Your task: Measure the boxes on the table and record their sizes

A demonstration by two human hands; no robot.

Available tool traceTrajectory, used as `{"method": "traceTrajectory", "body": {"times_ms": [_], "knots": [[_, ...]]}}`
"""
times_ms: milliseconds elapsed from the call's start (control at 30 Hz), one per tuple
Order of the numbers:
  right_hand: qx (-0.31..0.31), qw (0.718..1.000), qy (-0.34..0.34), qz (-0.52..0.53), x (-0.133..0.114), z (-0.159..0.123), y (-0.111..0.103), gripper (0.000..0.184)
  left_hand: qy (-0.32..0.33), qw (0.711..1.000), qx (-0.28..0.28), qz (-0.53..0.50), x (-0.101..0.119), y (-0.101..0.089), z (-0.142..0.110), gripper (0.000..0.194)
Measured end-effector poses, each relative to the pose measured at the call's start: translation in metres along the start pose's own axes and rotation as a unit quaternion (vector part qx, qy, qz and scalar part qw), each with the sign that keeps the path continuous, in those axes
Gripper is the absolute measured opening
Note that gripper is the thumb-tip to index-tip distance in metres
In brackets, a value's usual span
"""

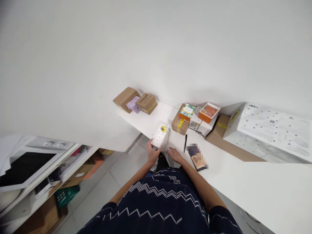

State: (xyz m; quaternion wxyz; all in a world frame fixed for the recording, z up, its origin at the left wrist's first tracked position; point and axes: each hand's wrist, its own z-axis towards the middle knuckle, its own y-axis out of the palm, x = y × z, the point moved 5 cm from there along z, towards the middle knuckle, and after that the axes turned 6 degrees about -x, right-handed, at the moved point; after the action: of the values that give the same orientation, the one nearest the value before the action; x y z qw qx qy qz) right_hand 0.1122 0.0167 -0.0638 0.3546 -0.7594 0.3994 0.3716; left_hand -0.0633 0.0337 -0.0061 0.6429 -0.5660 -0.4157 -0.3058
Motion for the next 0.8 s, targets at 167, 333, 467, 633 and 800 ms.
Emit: {"method": "traceTrajectory", "body": {"times_ms": [167,333,467,633,800], "knots": [[-0.010,0.987,0.058,0.147,0.001,-0.005,0.003,0.055,0.060,0.996,-0.049,0.052,0.017,0.009,-0.016,0.080],[-0.005,0.970,0.017,0.243,-0.010,-0.010,-0.004,0.054,0.040,0.996,-0.079,-0.031,0.010,0.010,-0.022,0.069],[-0.007,0.969,0.003,0.248,-0.016,-0.015,-0.007,0.060,0.033,0.994,-0.086,-0.066,0.010,0.005,-0.026,0.058],[-0.026,0.958,0.034,0.285,-0.013,-0.020,0.000,0.065,0.068,0.982,-0.170,-0.048,0.024,0.013,-0.039,0.052],[0.055,0.957,0.139,0.249,0.014,-0.021,-0.008,0.075,0.062,0.977,-0.200,-0.039,0.016,0.026,-0.041,0.041]]}}
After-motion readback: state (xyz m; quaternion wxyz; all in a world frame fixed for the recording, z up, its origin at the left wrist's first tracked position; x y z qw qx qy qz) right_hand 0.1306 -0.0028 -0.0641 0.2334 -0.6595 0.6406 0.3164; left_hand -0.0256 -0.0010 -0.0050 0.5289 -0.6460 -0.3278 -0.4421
